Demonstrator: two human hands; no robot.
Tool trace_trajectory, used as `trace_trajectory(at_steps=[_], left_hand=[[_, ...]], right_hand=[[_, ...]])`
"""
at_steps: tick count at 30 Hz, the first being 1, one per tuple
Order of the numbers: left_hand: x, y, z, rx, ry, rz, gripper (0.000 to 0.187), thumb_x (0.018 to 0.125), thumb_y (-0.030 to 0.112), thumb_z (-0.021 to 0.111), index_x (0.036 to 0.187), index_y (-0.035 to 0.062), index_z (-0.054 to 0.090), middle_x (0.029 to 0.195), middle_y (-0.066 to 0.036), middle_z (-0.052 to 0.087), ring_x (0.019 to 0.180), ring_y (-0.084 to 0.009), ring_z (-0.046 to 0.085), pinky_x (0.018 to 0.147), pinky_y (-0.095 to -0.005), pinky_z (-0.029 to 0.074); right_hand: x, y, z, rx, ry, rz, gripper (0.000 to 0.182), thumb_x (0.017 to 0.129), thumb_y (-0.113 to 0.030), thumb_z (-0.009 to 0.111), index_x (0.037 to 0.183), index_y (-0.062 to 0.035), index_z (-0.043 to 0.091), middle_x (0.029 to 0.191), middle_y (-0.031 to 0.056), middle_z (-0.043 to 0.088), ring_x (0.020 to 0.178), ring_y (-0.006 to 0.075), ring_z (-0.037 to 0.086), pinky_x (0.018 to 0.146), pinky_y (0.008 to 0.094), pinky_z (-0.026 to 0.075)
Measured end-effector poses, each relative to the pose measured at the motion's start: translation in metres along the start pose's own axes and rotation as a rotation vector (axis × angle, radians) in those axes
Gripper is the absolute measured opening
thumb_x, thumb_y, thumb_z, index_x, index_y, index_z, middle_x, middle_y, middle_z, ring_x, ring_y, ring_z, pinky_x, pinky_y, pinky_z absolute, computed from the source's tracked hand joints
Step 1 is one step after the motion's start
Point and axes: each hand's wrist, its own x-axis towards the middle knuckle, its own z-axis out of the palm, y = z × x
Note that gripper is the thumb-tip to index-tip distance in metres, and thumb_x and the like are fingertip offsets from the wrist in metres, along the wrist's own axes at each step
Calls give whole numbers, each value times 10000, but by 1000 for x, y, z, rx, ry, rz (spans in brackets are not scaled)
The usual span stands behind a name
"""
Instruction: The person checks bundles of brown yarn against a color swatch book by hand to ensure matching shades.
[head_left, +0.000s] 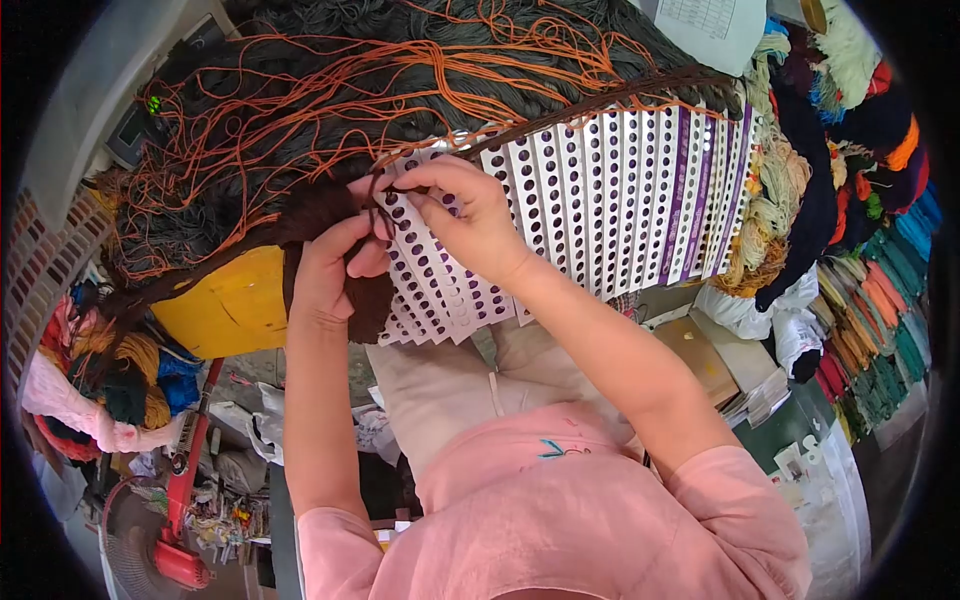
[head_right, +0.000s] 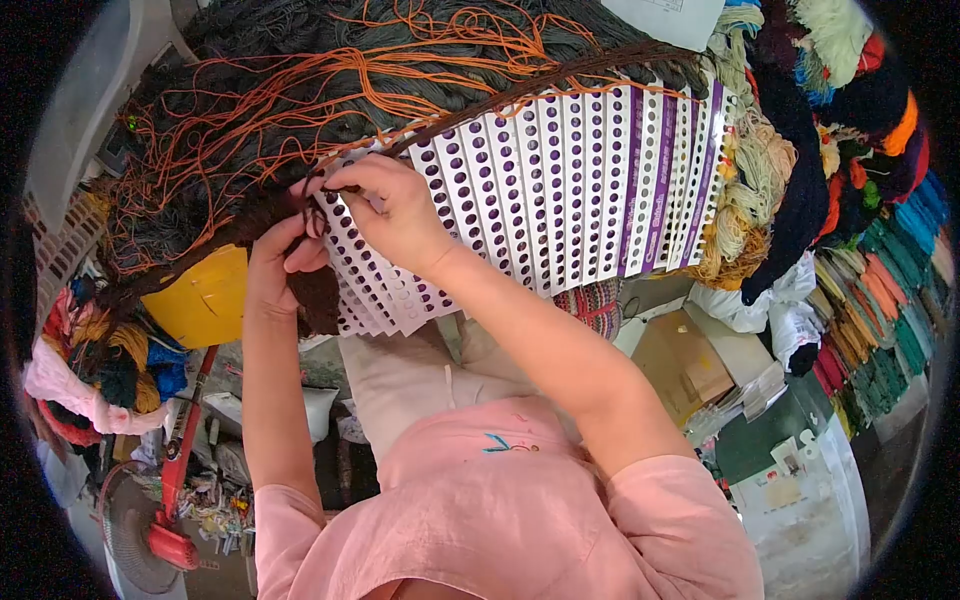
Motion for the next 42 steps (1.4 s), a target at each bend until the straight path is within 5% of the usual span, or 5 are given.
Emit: trace_trajectory(at_steps=[17,34,37,39,42], left_hand=[[-39,-13,-15,-175,259,0,67,764,70,533,802,16,538,675,-2,505,432,-54,344,452,-184,294],[-36,-3,-20,-372,-245,237,241,797,25,379,988,54,523,882,-81,559,356,1,321,372,-135,244],[-18,2,2,-357,-189,115,221,793,36,387,963,49,527,741,-31,540,375,-4,326,377,-150,249],[-3,2,15,689,290,-291,230,774,146,473,984,66,521,667,35,485,467,-21,353,433,-163,285],[-25,14,16,574,502,-23,192,771,250,536,832,68,546,727,-23,571,530,-55,450,455,-185,341]], right_hand=[[-1,2,-3,-48,-82,15,192,668,42,534,846,-23,562,765,53,526,728,151,506,653,229,397],[0,-1,-10,139,-94,149,248,661,70,512,894,0,556,872,57,561,829,123,516,751,223,395],[0,4,-10,198,-90,103,241,665,82,507,895,22,549,882,68,559,840,128,515,766,233,395],[2,4,-12,377,-126,159,232,673,82,501,896,32,542,880,68,558,847,129,514,768,238,397],[4,8,-2,-76,-76,-23,284,620,-48,583,897,-30,524,871,105,491,824,244,499,699,297,416]])
